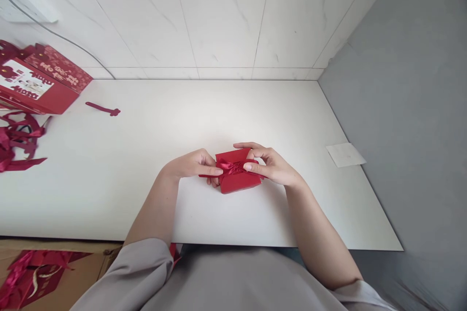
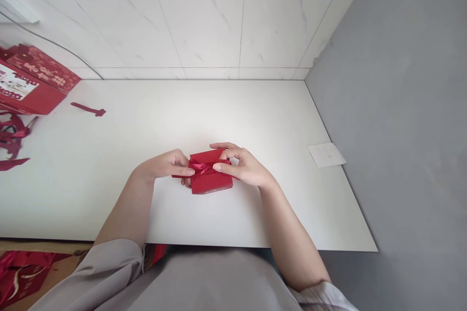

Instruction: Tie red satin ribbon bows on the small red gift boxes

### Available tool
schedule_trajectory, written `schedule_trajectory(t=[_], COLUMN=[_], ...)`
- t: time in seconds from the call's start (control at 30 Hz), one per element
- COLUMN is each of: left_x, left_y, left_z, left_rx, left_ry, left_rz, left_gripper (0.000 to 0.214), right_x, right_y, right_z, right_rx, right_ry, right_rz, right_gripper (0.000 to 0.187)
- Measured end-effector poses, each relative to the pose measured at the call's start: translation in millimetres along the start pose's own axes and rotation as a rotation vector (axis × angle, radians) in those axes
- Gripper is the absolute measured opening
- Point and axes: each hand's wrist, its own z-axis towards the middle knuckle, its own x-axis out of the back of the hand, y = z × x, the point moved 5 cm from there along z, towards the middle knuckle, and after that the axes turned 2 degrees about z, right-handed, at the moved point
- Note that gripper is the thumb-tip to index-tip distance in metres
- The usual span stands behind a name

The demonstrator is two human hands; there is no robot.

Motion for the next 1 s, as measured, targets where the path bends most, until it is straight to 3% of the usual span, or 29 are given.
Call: schedule_trajectory(t=[0.17, 0.37, 0.7, 0.83, 1.0], left_x=[0.5, 8.3, 3.0, -2.1, -6.8], left_y=[1, 4, 0, 2, 5], left_z=[0, -3, -3, -2, 0], left_rx=[-0.039, -0.085, -0.068, -0.074, -0.083], left_ry=[0.005, 0.163, 0.0, -0.052, -0.095], left_rz=[-0.013, 0.02, 0.08, 0.058, 0.043], left_gripper=[0.025, 0.028, 0.024, 0.025, 0.025], right_x=[3, 7, 4, 5, 2], right_y=[0, -2, 3, 3, 2], right_z=[-1, -4, 0, 1, 0], right_rx=[-0.002, -0.006, -0.019, -0.005, -0.006], right_ry=[-0.014, -0.032, 0.031, 0.073, 0.017], right_rz=[0.023, 0.043, 0.12, 0.135, 0.083], right_gripper=[0.027, 0.025, 0.038, 0.038, 0.03])
